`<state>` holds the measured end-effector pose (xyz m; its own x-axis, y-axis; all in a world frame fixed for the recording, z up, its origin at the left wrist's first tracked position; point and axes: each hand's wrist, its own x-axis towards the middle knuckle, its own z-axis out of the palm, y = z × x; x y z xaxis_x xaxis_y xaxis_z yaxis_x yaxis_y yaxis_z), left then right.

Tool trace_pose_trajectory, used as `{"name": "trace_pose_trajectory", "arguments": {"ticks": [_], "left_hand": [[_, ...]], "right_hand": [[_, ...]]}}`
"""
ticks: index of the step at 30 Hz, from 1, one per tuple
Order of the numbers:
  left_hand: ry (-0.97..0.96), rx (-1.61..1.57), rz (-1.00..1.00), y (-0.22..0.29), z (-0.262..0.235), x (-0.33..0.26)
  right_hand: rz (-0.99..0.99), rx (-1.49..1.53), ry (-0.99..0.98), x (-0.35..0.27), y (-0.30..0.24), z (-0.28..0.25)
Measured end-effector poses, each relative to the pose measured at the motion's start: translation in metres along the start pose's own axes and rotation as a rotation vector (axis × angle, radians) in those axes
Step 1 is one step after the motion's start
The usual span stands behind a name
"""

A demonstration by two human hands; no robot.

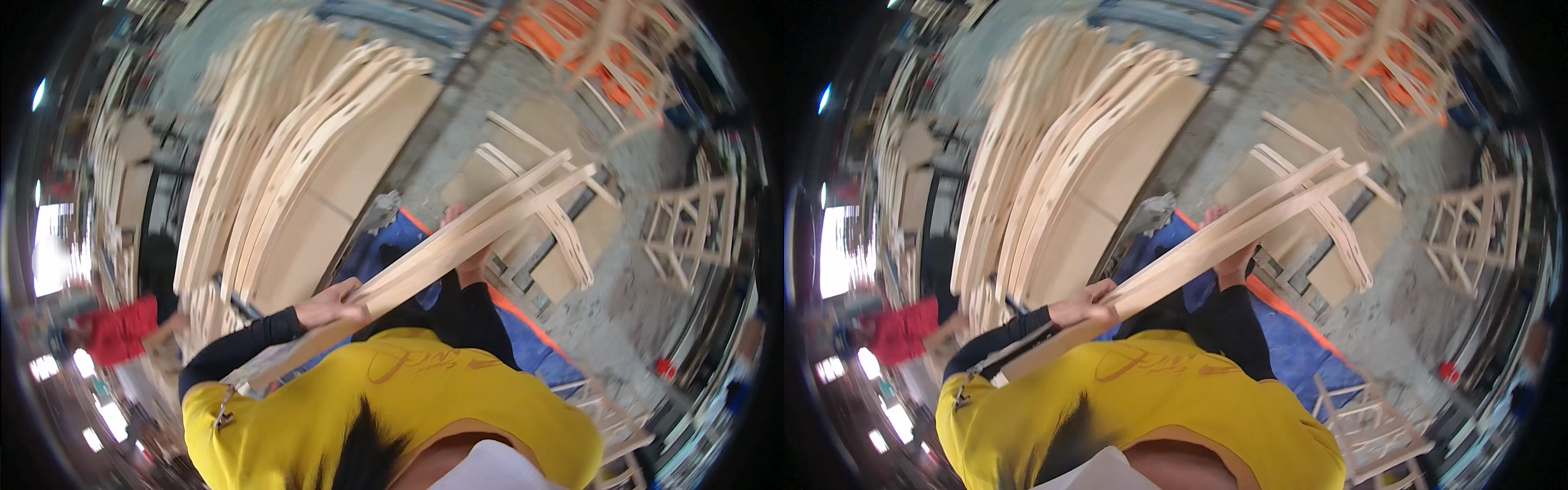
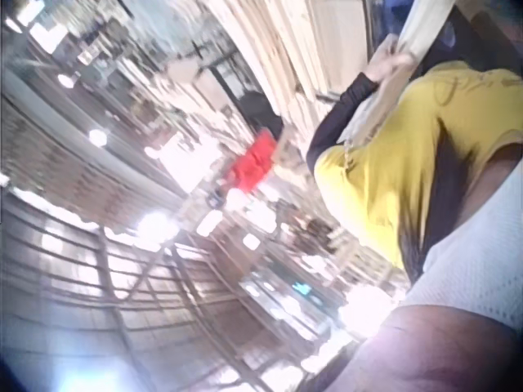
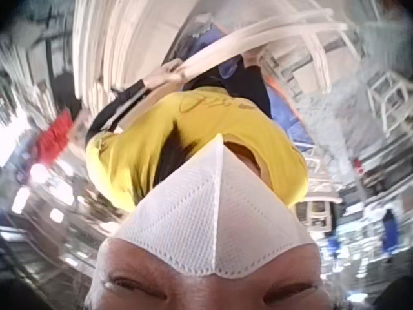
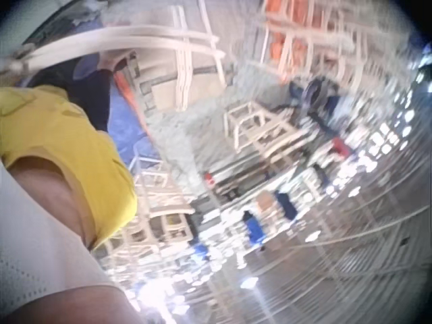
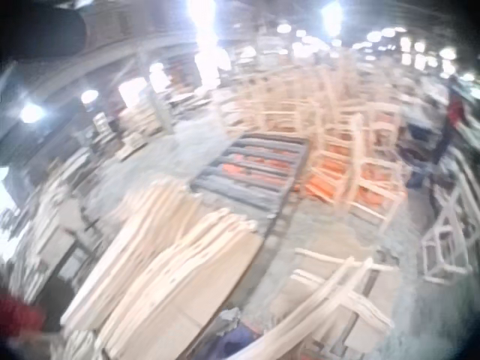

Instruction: The person repeatedly picks up curved wooden chair parts from a table and places them onto a stack on a nearby pallet. The person handles the parts one at a time and occasionally adjusts the stack. The person also briefly moves a flat cardboard sheet.

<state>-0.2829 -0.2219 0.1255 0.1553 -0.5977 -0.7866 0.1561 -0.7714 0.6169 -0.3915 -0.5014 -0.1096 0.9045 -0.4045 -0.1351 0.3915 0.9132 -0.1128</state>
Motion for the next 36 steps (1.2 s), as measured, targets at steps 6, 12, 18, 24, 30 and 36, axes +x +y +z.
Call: {"name": "trace_pose_trajectory", "arguments": {"ticks": [6, 12, 18, 24, 30, 36], "left_hand": [[-0.347, -1.010, -0.084, -0.081, -0.041, -0.083], [-0.362, -1.307, -0.071, -0.148, -0.102, -0.133], [-0.003, -0.769, 0.226, -0.265, -0.135, -0.116], [-0.152, -1.332, 0.383, -0.302, -0.134, -0.073], [-0.140, -1.445, 0.617, -0.254, -0.141, -0.092], [0.166, -0.846, 0.467, -0.256, -0.141, -0.104]], "right_hand": [[0.179, 0.072, -0.107, 0.047, 0.100, 0.065], [0.429, -0.254, 0.091, 0.092, 0.187, 0.127], [0.378, -0.365, 0.095, 0.121, 0.264, 0.191], [0.470, -0.463, 0.151, 0.138, 0.287, 0.176], [0.491, -0.517, 0.256, 0.118, 0.300, 0.149], [0.534, -0.510, 0.255, 0.110, 0.309, 0.143]]}}
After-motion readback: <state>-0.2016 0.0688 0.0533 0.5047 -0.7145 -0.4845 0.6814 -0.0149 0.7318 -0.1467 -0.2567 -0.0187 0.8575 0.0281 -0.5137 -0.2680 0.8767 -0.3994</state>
